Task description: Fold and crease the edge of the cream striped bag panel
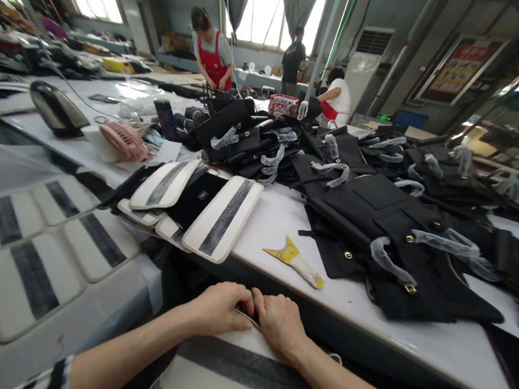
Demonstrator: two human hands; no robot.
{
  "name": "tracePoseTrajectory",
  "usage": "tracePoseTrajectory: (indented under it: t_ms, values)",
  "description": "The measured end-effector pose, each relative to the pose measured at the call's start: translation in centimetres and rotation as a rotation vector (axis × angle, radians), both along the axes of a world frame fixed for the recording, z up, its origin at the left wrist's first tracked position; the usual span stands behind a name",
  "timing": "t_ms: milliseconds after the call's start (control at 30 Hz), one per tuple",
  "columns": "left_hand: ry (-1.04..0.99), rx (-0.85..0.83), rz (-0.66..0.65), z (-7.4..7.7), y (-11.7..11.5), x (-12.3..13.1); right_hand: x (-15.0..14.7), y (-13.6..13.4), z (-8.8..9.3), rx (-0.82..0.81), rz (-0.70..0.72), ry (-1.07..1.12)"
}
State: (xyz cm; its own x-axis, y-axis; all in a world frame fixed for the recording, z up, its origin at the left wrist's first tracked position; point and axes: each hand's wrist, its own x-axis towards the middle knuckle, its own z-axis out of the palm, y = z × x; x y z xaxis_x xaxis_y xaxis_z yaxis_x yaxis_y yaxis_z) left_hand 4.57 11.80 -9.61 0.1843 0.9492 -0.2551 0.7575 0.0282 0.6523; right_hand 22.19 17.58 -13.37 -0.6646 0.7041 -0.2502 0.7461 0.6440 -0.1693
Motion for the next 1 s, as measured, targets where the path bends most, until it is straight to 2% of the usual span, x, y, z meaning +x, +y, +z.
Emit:
tracePoseTrajectory:
  t_ms: [167, 367, 533, 633, 833, 933, 1000]
  values:
    - [-0.035, -0.085, 0.087, -0.6, -0.8, -2.9, -0.1, 0.0, -0.1, -0.017, -0.039, 0.026]
    - [-0.023, -0.041, 0.169, -1.9, -1.4, -2.3, -0.1, 0.3, -0.9, -0.04, -0.039, 0.055]
    - [-0.013, -0.019, 0.178, -2.2, -1.5, -2.3, 0.0, 0.6, -1.4, -0.082, -0.056, 0.116]
    - [-0.023, -0.011, 0.189, -2.2, -1.7, -2.4, 0.0, 0.6, -1.1, -0.119, -0.051, 0.197]
    - [-0.059, -0.037, 0.215, -1.8, -1.6, -2.4, 0.7, -0.3, 0.5, -0.186, 0.059, 0.435]
    - [-0.072, -0.061, 0.217, -1.5, -1.4, -2.4, 0.7, -0.8, 0.7, -0.19, 0.198, 0.572]
    - [-0.072, -0.072, 0.22, -1.4, -1.3, -2.5, 0.2, -1.0, 0.3, -0.152, 0.297, 0.583]
